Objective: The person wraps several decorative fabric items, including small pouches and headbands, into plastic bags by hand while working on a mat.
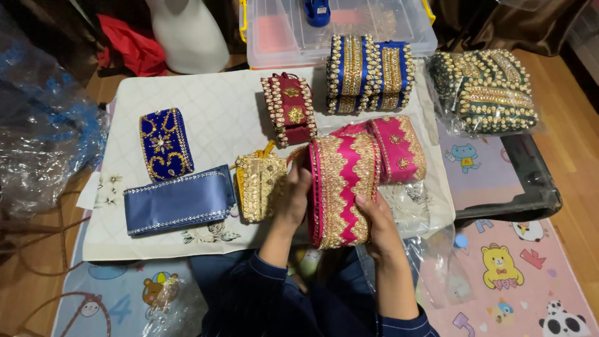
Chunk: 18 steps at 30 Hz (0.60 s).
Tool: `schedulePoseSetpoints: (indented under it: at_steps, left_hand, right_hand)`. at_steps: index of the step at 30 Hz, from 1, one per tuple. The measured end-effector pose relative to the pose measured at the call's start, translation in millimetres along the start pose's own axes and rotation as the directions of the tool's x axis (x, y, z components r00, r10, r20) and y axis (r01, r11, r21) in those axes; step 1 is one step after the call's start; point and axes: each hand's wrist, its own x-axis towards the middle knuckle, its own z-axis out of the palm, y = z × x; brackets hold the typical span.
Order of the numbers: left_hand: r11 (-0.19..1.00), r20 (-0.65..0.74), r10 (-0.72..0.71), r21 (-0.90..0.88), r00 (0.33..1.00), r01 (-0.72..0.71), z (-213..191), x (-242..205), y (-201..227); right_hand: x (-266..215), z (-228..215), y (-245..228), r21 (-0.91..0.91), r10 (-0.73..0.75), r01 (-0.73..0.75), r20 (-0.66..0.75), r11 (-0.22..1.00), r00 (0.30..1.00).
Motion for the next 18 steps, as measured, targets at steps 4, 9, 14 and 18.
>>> schedulePoseSetpoints:
  at_steps: [4, 9, 14, 18]
  left_hand:
    - [0.983, 0.178, 0.177, -0.074, 0.968, -0.166, 15, -6, 41]
    - [0.947, 0.156, 0.205, -0.28, 0.966, -0.155, 19, 7, -26]
    - [0.943, 0.161, 0.174, -0.311, 0.971, -0.118, 38, 4, -22]
    - [0.949, 0.293, 0.133, -0.313, 0.947, -0.036, 46, 8, -49]
  right_hand:
    - [-13, 6, -17, -0.162, -0.1, 0.097, -0.016, 0.982, 0.995]
    - [-29, 12, -31, -0.089, -0.066, 0.057, -0.103, 0.994, 0.992]
    - [-39, 12, -50, -0.076, -0.112, 0.101, -0.148, 0.992, 0.983]
    - [-37, -2, -55, -0.031, -0.083, 0.078, -0.238, 0.996, 0.968]
